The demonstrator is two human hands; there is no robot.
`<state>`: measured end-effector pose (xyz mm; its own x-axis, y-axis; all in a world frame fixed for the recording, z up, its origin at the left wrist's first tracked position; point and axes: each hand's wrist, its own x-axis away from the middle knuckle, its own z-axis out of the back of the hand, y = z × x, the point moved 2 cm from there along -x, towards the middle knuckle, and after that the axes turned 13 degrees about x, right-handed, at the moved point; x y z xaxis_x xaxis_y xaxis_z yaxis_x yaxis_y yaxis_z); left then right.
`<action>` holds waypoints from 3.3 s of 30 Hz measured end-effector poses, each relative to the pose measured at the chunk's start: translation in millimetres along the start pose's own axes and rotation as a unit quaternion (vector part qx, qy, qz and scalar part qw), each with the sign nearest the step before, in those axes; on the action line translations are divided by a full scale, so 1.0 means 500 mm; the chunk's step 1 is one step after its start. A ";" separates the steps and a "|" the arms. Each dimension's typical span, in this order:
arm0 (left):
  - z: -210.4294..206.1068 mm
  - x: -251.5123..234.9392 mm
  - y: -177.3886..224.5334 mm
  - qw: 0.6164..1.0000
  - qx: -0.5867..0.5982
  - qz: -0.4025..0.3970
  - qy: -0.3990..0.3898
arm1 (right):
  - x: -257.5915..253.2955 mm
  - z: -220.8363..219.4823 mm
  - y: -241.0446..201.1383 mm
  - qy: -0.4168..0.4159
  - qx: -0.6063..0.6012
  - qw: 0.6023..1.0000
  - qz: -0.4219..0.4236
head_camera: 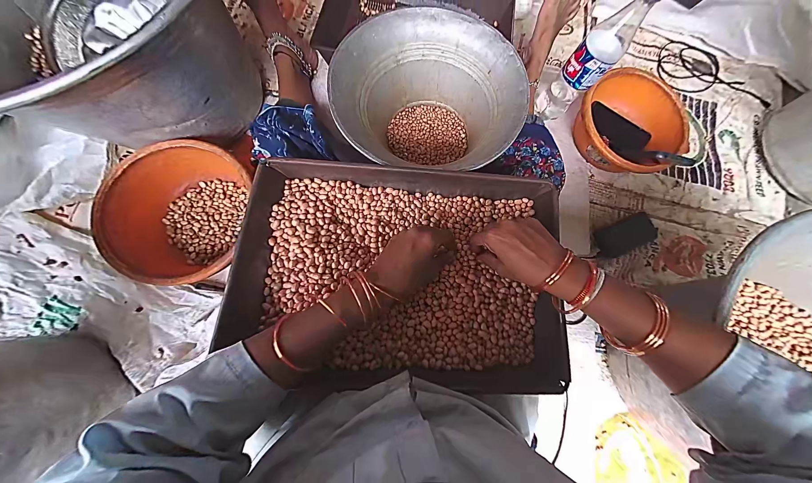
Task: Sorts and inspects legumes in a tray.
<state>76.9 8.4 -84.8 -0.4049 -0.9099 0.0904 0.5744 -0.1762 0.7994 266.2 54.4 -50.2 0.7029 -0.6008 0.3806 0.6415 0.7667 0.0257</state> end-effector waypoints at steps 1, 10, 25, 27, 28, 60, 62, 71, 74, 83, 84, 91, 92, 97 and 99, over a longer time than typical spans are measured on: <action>0.011 -0.001 -0.011 0.999 0.037 0.009 0.011 | 0.000 0.002 -0.003 -0.009 0.003 1.000 -0.006; 0.098 -0.010 -0.067 0.986 0.078 0.052 0.140 | -0.003 0.027 0.007 -0.036 -0.038 0.998 -0.032; 0.102 -0.035 -0.069 0.984 0.126 0.053 0.116 | -0.005 0.023 0.073 0.005 -0.054 0.998 -0.040; 0.131 -0.026 -0.089 0.947 0.281 0.063 0.140 | -0.003 0.019 0.057 -0.016 -0.008 0.999 -0.036; 0.143 -0.020 -0.091 0.938 0.312 0.068 0.137 | -0.003 0.019 0.050 -0.016 0.010 0.999 -0.032; 0.102 0.005 -0.054 0.984 0.094 0.012 -0.148 | -0.006 0.043 0.115 0.143 -0.509 0.848 -0.010; 0.080 0.001 -0.045 0.984 0.045 0.009 -0.175 | -0.004 0.043 0.116 0.142 -0.393 0.907 -0.049; 0.073 0.004 -0.047 0.985 -0.006 -0.015 -0.169 | -0.026 0.002 0.054 0.070 -0.014 0.997 -0.040; 0.069 0.003 -0.049 0.985 -0.015 -0.028 -0.169 | -0.031 -0.001 0.042 0.064 0.006 0.997 -0.036; 0.116 0.011 -0.063 0.959 0.253 -0.028 -0.122 | -0.036 0.005 0.053 0.055 -0.067 0.995 -0.051; 0.119 0.011 -0.065 0.949 0.290 -0.021 -0.121 | -0.033 0.019 0.058 0.049 -0.122 0.989 -0.062; 0.060 0.011 -0.031 0.980 0.095 -0.003 -0.172 | -0.015 0.038 0.073 0.102 -0.363 0.926 -0.009; 0.055 0.010 -0.026 0.982 0.068 0.001 -0.175 | -0.013 0.034 0.062 0.084 -0.299 0.951 0.004; 0.042 0.011 -0.024 0.984 0.043 -0.026 -0.171 | 0.001 0.018 -0.025 0.018 -0.048 0.998 0.041; 0.037 0.011 -0.028 0.984 0.029 -0.066 -0.161 | 0.004 0.007 -0.039 0.044 0.006 0.998 0.047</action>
<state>53.4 12.9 -84.7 -0.6833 -0.7124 0.1601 0.4641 -0.2545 0.8484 254.2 39.1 -46.6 0.7849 -0.5425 0.2994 0.5676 0.8233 0.0040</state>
